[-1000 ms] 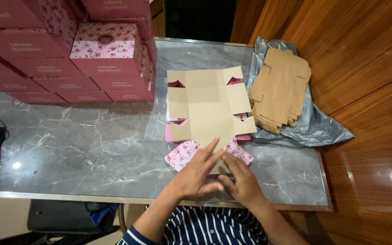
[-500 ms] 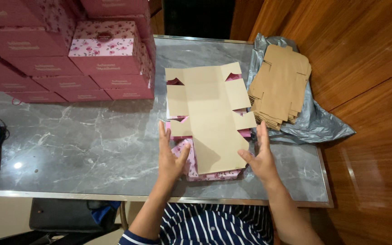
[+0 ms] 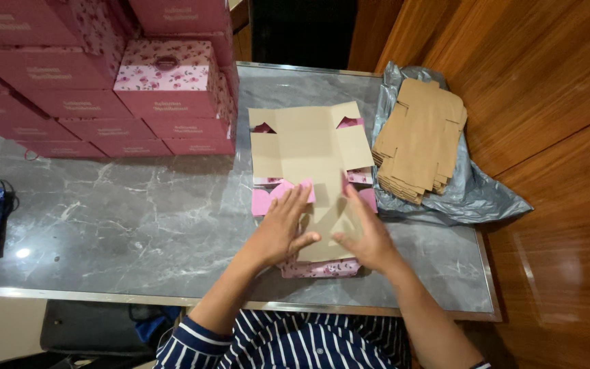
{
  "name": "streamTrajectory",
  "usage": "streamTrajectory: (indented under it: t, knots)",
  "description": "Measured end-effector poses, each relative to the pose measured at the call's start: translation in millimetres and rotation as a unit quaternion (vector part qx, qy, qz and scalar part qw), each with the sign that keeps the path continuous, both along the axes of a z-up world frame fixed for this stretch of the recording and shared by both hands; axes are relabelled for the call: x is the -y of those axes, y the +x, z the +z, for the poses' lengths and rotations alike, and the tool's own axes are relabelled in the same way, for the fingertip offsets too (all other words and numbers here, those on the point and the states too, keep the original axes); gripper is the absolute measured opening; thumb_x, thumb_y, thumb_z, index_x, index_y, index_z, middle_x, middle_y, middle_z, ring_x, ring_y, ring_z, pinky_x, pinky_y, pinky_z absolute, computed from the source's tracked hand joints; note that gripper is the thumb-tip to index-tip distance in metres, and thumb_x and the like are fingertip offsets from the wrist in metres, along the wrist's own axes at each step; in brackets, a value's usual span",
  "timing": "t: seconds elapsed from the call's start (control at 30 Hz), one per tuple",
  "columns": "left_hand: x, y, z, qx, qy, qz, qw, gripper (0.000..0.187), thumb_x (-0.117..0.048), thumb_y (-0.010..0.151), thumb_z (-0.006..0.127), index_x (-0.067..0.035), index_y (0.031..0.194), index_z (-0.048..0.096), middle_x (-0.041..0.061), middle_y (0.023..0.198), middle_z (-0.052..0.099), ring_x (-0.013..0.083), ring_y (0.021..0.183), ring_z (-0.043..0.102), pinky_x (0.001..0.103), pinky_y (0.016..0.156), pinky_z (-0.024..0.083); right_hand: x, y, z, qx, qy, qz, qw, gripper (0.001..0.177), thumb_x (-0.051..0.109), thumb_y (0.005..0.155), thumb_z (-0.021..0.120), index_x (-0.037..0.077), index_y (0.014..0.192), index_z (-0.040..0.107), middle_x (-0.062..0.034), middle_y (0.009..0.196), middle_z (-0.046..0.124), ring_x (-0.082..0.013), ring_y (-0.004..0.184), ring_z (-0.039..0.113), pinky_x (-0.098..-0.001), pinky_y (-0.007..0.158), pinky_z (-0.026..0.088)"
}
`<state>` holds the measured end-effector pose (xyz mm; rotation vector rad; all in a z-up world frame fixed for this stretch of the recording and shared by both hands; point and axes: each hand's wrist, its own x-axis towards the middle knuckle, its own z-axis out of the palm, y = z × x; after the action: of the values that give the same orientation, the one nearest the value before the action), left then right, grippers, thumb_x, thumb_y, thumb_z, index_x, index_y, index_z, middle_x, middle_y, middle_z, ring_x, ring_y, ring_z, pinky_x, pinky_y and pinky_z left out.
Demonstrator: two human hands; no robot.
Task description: The person assembles small pink floral-patterned boxes from flat cardboard pieces. They fold the cardboard along pre-cut lines, tuck flaps into slots, and stack the finished boxes on a table.
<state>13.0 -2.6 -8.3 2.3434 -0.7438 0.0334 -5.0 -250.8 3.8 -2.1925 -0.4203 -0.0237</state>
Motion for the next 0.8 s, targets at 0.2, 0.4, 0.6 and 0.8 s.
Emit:
streamTrajectory:
  t: [0.2, 0.4, 0.6, 0.8]
  knots:
    - [23.9, -1.3, -36.7, 0.093, 0.167, 0.039, 0.981, 0.104, -0.079, 0.086, 0.049, -0.006, 0.157, 0.031, 0.034, 0.159, 0.024, 0.0509, 0.149, 0.02, 0.065, 0.115, 0.017, -16.8, -0.4, -19.5, 0.053, -0.184, 0.051, 0.98, 0.082, 0.037, 0.089, 0.075, 0.021, 0.158, 0.033, -0.0176, 0.166, 0.024, -0.0392, 0.153, 0.018, -0.0558, 0.12, 0.022]
    - [21.3, -15.7, -51.4, 0.126, 0.134, 0.012, 0.983, 0.104, -0.078, 0.086, 0.052, 0.001, 0.151, 0.037, 0.037, 0.158, 0.027, 0.0539, 0.148, 0.024, 0.062, 0.118, 0.021, -7.7, -13.3, -24.2, 0.085, -0.155, 0.091, 0.98, 0.07, 0.032, 0.093, 0.067, 0.016, 0.156, 0.04, -0.0208, 0.166, 0.025, -0.0428, 0.154, 0.021, -0.0517, 0.121, 0.022]
    - [14.2, -49.0, -29.5, 0.079, 0.107, -0.006, 0.991, 0.1, -0.073, 0.084, 0.059, -0.004, 0.154, 0.038, 0.038, 0.156, 0.029, 0.0551, 0.146, 0.025, 0.059, 0.116, 0.024, 29.5, -10.7, -21.4, -0.088, 0.044, 0.137, 0.986, 0.059, 0.03, 0.097, 0.064, 0.013, 0.153, 0.051, -0.0174, 0.168, 0.036, -0.0324, 0.154, 0.034, -0.0478, 0.122, 0.029]
    - [4.6, -51.6, -13.5, 0.037, -0.042, 0.02, 0.998, 0.097, -0.057, 0.085, 0.069, -0.009, 0.16, 0.03, 0.032, 0.167, 0.017, 0.0464, 0.154, 0.016, 0.053, 0.123, 0.018, 74.8, 37.1, -29.5, -0.171, 0.492, -0.131, 0.843, 0.07, 0.028, 0.1, 0.054, 0.006, 0.161, 0.029, -0.019, 0.162, 0.04, -0.0306, 0.145, 0.042, -0.0447, 0.115, 0.032]
